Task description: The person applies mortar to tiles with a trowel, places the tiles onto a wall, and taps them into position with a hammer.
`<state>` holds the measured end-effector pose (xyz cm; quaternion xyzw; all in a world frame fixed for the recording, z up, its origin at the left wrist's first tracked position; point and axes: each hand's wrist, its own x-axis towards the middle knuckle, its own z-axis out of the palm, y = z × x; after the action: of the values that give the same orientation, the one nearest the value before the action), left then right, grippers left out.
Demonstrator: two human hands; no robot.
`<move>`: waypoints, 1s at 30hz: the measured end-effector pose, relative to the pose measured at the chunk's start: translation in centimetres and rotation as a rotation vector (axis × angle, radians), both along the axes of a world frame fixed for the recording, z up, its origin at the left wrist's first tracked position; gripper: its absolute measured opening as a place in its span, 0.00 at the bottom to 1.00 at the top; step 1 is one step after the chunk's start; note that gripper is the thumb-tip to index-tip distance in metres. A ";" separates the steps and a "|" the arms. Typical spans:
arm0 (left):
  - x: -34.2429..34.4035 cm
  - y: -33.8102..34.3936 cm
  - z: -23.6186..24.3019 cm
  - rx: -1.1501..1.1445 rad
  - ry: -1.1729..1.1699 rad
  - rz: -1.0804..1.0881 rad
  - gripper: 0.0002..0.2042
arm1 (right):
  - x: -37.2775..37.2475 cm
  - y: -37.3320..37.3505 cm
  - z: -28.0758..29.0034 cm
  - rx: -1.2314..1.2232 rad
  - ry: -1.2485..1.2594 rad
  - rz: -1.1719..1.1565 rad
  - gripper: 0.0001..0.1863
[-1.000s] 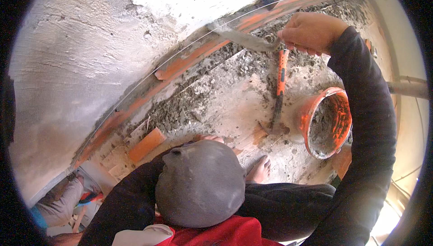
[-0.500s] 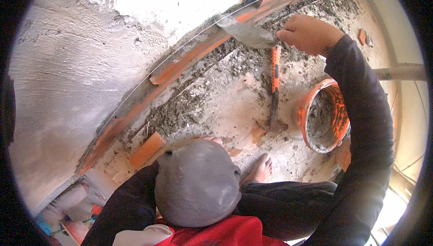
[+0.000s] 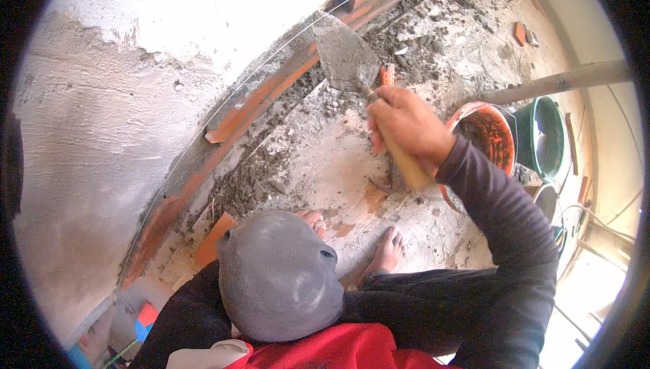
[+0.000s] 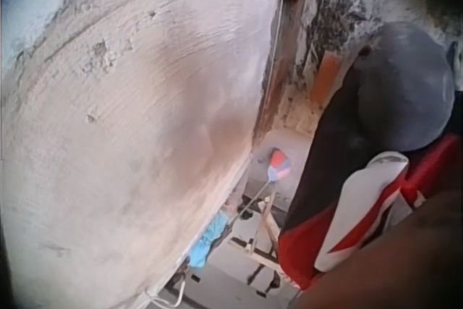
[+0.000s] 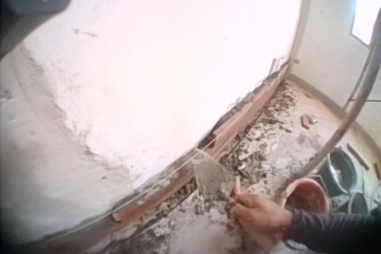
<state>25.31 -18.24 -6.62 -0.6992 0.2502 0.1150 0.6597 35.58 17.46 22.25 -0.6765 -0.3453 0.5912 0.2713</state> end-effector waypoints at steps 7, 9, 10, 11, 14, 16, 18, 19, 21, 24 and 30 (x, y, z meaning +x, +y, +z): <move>-1.6 1.5 0.9 0.146 -0.010 -0.077 0.16 | -6.9 -0.7 0.5 0.129 0.313 -0.605 0.10; -2.2 1.9 1.2 0.185 -0.016 -0.094 0.16 | -9.4 0.1 -0.5 0.254 0.206 -0.701 0.09; -2.4 1.9 1.5 0.207 -0.030 -0.112 0.16 | -10.2 0.3 -1.3 0.317 0.142 -0.754 0.09; -2.5 2.1 1.7 0.240 -0.043 -0.132 0.16 | -10.8 0.3 -3.0 0.361 0.077 -0.758 0.09; -4.2 3.6 1.9 0.371 -0.035 -0.172 0.15 | -12.8 0.1 -3.1 0.220 0.045 -0.423 0.14; -5.7 5.2 2.1 0.483 -0.022 -0.196 0.15 | -13.5 -0.6 -2.8 0.197 0.110 -0.509 0.14; -7.1 6.5 2.6 0.678 -0.008 -0.278 0.15 | -12.7 -0.8 -2.9 0.218 0.174 -0.612 0.12; -8.0 7.3 2.8 0.862 0.001 -0.347 0.15 | -11.5 -0.5 -3.0 0.188 0.214 -0.580 0.11; -9.9 9.3 3.3 1.392 0.053 -0.587 0.14 | -9.6 -0.3 -2.1 0.093 0.313 -0.526 0.12; -12.8 13.0 4.1 2.544 0.419 -1.258 0.14 | -8.4 0.5 -2.5 0.027 0.443 -0.452 0.16; -16.4 17.3 5.1 2.958 0.760 -1.485 0.13 | -11.5 -1.3 -3.4 -0.026 0.556 -0.354 0.16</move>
<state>8.95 -0.94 -1.54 -0.7929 -0.3185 -0.0707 -0.5147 24.07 16.17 18.84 -0.5420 -0.1276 0.7015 0.4448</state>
